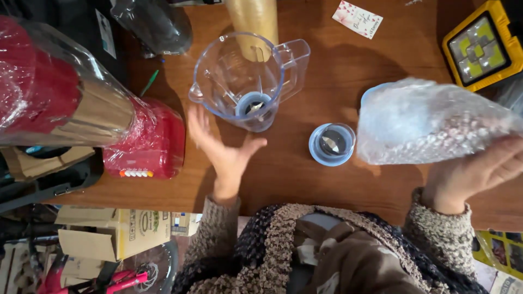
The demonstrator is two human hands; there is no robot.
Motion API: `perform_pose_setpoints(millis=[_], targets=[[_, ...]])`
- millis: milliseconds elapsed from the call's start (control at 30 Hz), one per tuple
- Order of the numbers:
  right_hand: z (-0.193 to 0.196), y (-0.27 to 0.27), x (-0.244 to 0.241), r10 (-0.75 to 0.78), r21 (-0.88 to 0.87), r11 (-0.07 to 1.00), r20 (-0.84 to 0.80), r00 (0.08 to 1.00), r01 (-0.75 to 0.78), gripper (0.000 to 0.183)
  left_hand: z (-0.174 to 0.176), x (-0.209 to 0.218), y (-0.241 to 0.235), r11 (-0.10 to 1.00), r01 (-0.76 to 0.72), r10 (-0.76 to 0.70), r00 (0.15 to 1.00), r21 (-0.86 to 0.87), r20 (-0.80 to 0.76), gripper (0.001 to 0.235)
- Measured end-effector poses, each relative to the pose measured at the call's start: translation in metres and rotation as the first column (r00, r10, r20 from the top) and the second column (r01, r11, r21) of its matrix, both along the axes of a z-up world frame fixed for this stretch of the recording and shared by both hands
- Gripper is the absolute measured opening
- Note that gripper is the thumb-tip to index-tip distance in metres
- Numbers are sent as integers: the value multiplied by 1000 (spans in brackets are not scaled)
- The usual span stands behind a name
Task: The person unwraps a blender by removing plastic film and bubble wrap from the base and pitcher by hand and using scissors.
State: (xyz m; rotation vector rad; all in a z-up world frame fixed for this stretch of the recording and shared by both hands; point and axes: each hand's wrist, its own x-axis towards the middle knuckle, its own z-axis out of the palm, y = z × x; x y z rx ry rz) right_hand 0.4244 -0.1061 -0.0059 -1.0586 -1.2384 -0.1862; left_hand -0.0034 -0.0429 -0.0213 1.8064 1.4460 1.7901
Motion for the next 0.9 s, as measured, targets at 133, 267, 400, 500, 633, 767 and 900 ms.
perform_pose_setpoints(millis=[133,267,400,500,633,767,900], targets=[[13,-8,-19,-64,-2,998,83,994,65,35,-5,13,-36,999,2,12,950,45,-313,103],[8,-14,-41,120,-15,993,-71,990,-121,43,52,54,-33,663,729,-702,684,-169,199,78],[8,-4,-57,366,-92,915,-223,904,-393,56,51,79,-32,359,933,-609,230,5,759,58],[9,-5,-59,500,-120,818,-337,798,-563,65,16,86,-28,338,938,-540,261,-78,800,31],[12,-6,-62,621,-124,647,-487,614,-753,79,45,91,-25,432,897,-621,373,-96,689,22],[19,-4,-68,684,-78,435,-619,385,-897,92,59,96,-20,555,821,-709,549,-130,442,28],[30,-5,-71,677,3,213,-722,145,-977,105,61,105,-17,563,824,-724,527,-61,446,25]])
